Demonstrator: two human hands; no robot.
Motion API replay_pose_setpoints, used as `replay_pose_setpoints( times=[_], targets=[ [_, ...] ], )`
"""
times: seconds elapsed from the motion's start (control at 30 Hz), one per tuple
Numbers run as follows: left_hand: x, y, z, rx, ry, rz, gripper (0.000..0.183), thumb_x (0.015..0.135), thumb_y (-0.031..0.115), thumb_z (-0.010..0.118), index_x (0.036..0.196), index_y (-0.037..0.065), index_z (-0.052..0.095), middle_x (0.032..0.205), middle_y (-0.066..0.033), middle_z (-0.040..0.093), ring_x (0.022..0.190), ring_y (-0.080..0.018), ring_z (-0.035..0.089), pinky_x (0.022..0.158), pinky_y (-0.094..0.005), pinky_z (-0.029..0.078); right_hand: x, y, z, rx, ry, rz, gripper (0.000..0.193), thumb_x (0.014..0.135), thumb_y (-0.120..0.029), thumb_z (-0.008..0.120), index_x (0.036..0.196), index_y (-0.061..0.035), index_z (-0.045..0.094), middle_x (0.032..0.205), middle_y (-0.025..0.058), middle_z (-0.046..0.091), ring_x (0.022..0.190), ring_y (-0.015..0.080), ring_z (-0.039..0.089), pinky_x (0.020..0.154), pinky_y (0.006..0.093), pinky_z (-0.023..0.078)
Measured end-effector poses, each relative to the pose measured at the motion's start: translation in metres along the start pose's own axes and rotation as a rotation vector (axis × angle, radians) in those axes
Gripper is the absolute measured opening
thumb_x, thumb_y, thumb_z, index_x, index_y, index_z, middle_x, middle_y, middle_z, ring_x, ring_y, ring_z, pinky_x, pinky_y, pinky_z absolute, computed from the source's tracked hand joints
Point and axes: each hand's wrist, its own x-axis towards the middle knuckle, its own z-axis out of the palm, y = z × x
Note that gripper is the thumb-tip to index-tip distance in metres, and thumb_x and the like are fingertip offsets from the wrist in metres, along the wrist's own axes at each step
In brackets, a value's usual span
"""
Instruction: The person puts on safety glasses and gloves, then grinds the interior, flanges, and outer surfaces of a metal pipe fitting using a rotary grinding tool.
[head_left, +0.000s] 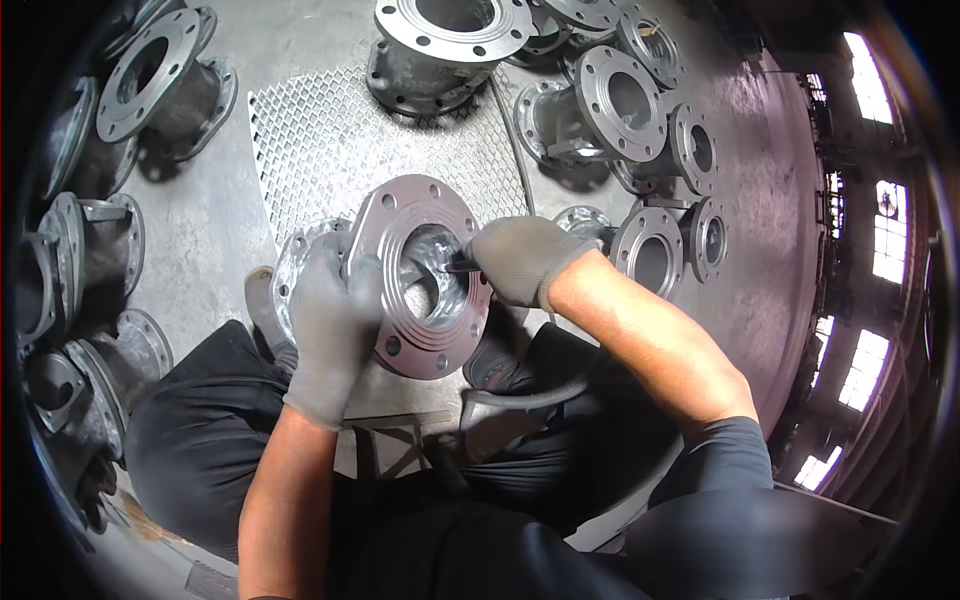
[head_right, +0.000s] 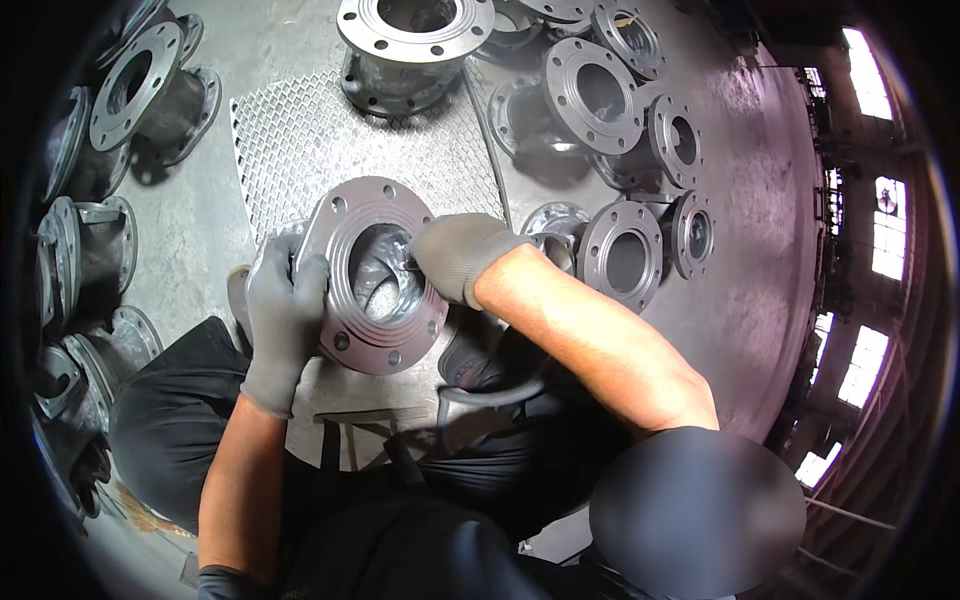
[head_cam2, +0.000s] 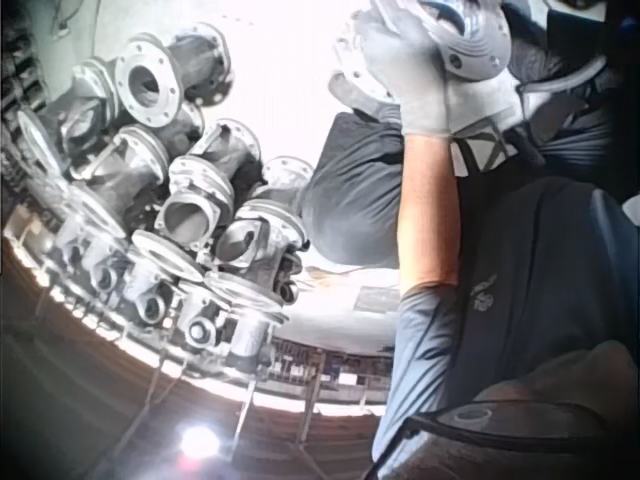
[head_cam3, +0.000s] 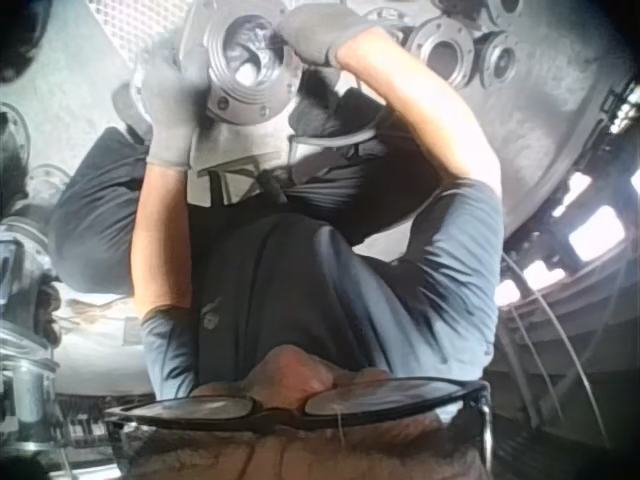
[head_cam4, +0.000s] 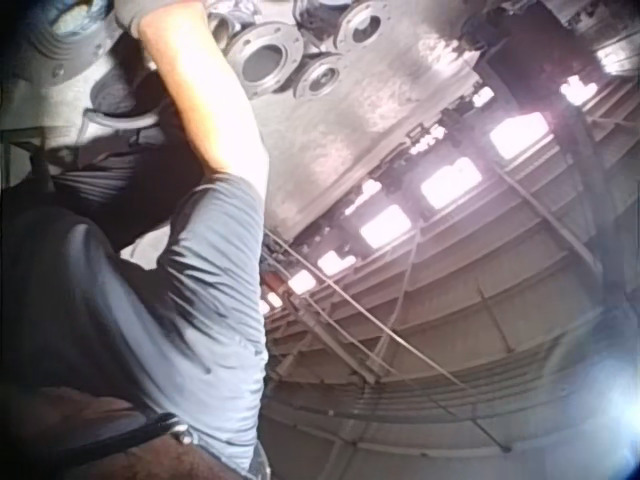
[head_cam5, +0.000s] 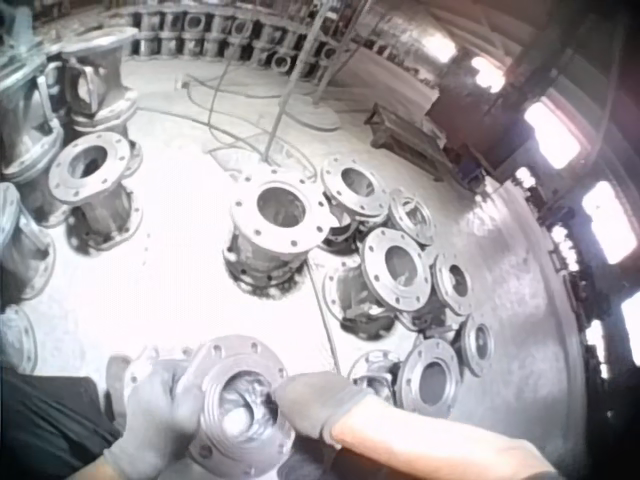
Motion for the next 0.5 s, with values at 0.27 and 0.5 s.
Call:
replay_pose_setpoints(
  times=[0.27,0.5],
  targets=[
    [0.054,0.004,-0.017,-0.026,0.103,-0.279,0.036,0.094,0.024,0.068,0.118,-0.003,0.071,0.096,-0.0158,0.075,0.087,-0.0219,0.070,0.083,-0.0350,0.054,0.000,0.026,-0.012,0.167,0.156,-0.010,0.023,0.090,-0.011,0.069,0.109,-0.0014,0.079,0.108,0.0244,0.077,0.106,0.0431,0.074,0.092,0.0504,0.059],
    [0.084,-0.011,-0.031,-0.093,0.158,-0.380,0.036,0.092,0.021,0.070,0.116,-0.005,0.072,0.095,-0.0129,0.074,0.082,-0.0171,0.066,0.077,-0.0314,0.053,0.037,0.041,-0.061,0.212,0.130,-0.084,0.025,0.081,-0.006,0.075,0.104,0.0019,0.080,0.106,0.0246,0.078,0.101,0.0413,0.077,0.087,0.0470,0.061]
  ],
)
